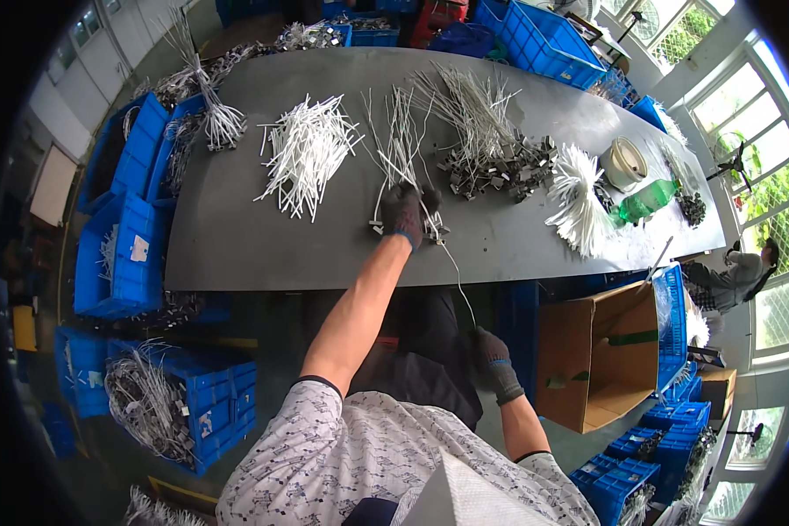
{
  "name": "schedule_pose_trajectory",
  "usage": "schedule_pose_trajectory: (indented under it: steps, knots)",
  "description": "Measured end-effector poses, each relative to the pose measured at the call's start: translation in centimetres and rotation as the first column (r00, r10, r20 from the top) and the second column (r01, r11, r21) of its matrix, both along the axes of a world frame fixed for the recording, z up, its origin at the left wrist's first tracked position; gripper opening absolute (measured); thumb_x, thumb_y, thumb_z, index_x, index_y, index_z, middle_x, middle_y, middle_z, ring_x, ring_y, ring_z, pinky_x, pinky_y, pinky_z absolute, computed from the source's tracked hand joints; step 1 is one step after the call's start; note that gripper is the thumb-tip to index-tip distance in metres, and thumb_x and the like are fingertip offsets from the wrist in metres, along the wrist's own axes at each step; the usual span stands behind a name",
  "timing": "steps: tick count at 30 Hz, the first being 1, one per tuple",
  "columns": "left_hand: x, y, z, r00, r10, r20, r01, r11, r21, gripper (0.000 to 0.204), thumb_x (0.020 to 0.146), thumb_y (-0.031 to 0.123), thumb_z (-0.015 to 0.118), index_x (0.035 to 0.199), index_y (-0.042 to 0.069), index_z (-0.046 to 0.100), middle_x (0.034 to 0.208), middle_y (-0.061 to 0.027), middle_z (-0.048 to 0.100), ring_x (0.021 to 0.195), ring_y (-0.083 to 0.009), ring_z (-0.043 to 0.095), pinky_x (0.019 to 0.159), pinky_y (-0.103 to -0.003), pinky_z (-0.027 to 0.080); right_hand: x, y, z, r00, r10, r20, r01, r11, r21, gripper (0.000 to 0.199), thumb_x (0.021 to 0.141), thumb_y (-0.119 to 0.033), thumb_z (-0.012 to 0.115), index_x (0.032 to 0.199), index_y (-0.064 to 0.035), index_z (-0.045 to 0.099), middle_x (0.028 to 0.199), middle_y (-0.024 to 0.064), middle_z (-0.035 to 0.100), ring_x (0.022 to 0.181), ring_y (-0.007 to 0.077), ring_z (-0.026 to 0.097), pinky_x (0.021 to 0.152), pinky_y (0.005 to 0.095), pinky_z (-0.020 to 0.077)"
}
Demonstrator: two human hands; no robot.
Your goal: The person puts a bundle of wires into a container, then repeatedly slides plastic sleeves onto wire leads and arranges them on the table by hand.
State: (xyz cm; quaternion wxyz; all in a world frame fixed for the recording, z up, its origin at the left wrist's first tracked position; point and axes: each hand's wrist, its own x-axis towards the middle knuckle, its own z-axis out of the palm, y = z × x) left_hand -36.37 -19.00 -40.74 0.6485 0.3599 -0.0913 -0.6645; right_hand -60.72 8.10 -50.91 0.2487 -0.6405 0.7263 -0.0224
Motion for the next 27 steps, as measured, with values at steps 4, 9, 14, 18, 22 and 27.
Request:
schedule_pose_trajectory:
  steps: [4, 9, 14, 18, 22, 27]
  knots:
    - [2.2, 0.0, 3.7, 0.93, 0.306, 0.203, -0.278, 0.948, -0.158, 0.004, 0.097, 0.004, 0.061, 0.098, 0.0, 0.06, 0.084, -0.0121, 0.07, 0.065, -0.0211, 0.07, 0.061, -0.034, 0.061, -1.1, 1.0, -0.1, 0.992, 0.014, -0.125, 0.006, 0.987, 0.16, 0.025, 0.094, -0.019, 0.053, 0.108, -0.0038, 0.068, 0.102, 0.0239, 0.072, 0.1, 0.0428, 0.069, 0.084, 0.0515, 0.0556]
    - [2.2, 0.7, 2.1, 0.912, 0.236, 0.337, -0.152, 0.954, -0.257, 0.008, 0.095, 0.008, 0.064, 0.093, 0.0, 0.063, 0.085, -0.0105, 0.071, 0.066, -0.0179, 0.069, 0.061, -0.031, 0.06, -1.8, 2.8, -1.4, 0.992, -0.018, -0.124, 0.045, 0.974, 0.223, 0.025, 0.095, -0.021, 0.053, 0.108, -0.0059, 0.068, 0.103, 0.0224, 0.072, 0.101, 0.043, 0.068, 0.085, 0.0519, 0.055]
    - [2.9, 1.7, 1.6, 0.703, -0.272, 0.658, 0.391, 0.92, -0.037, 0.015, 0.096, 0.016, 0.069, 0.095, 0.001, 0.067, 0.083, -0.0048, 0.071, 0.069, -0.0112, 0.067, 0.061, -0.029, 0.057, -2.7, 4.5, -1.7, 0.992, -0.053, -0.116, 0.076, 0.976, 0.206, 0.024, 0.096, -0.02, 0.052, 0.11, -0.0091, 0.068, 0.106, 0.0209, 0.072, 0.103, 0.0414, 0.068, 0.086, 0.051, 0.0541]
    - [1.6, 2.2, 1.7, 0.667, -0.107, 0.738, 0.273, 0.956, -0.108, 0.019, 0.097, 0.021, 0.069, 0.094, 0.002, 0.07, 0.081, -0.0025, 0.071, 0.067, -0.0081, 0.066, 0.058, -0.026, 0.055, -2.2, 3.1, -0.3, 0.999, -0.029, 0.047, 0.026, 0.997, 0.066, 0.025, 0.095, -0.022, 0.056, 0.112, -0.0082, 0.066, 0.105, 0.0204, 0.072, 0.104, 0.0411, 0.068, 0.086, 0.0499, 0.0546]
    - [-1.7, 5.2, 1.8, 0.73, -0.314, 0.607, 0.438, 0.897, -0.062, 0.02, 0.098, 0.022, 0.067, 0.096, 0.002, 0.069, 0.08, -0.0065, 0.072, 0.065, -0.0122, 0.067, 0.057, -0.027, 0.056, 1.3, -3.3, 2.0, 0.995, 0.034, 0.097, -0.028, 0.997, -0.07, 0.026, 0.094, -0.022, 0.058, 0.115, -0.0083, 0.066, 0.102, 0.0209, 0.072, 0.101, 0.0418, 0.068, 0.082, 0.0501, 0.0544]
    - [0.5, 6.3, 0.9, 0.625, -0.459, 0.632, 0.611, 0.791, -0.029, 0.023, 0.098, 0.025, 0.068, 0.098, 0.002, 0.07, 0.088, -0.0076, 0.074, 0.074, -0.0137, 0.071, 0.065, -0.029, 0.06, 4.9, -3.5, 6.5, 0.755, -0.148, 0.639, 0.254, 0.964, -0.076, 0.029, 0.096, -0.034, 0.062, 0.102, -0.0062, 0.069, 0.094, 0.0225, 0.071, 0.092, 0.0406, 0.07, 0.074, 0.049, 0.0545]
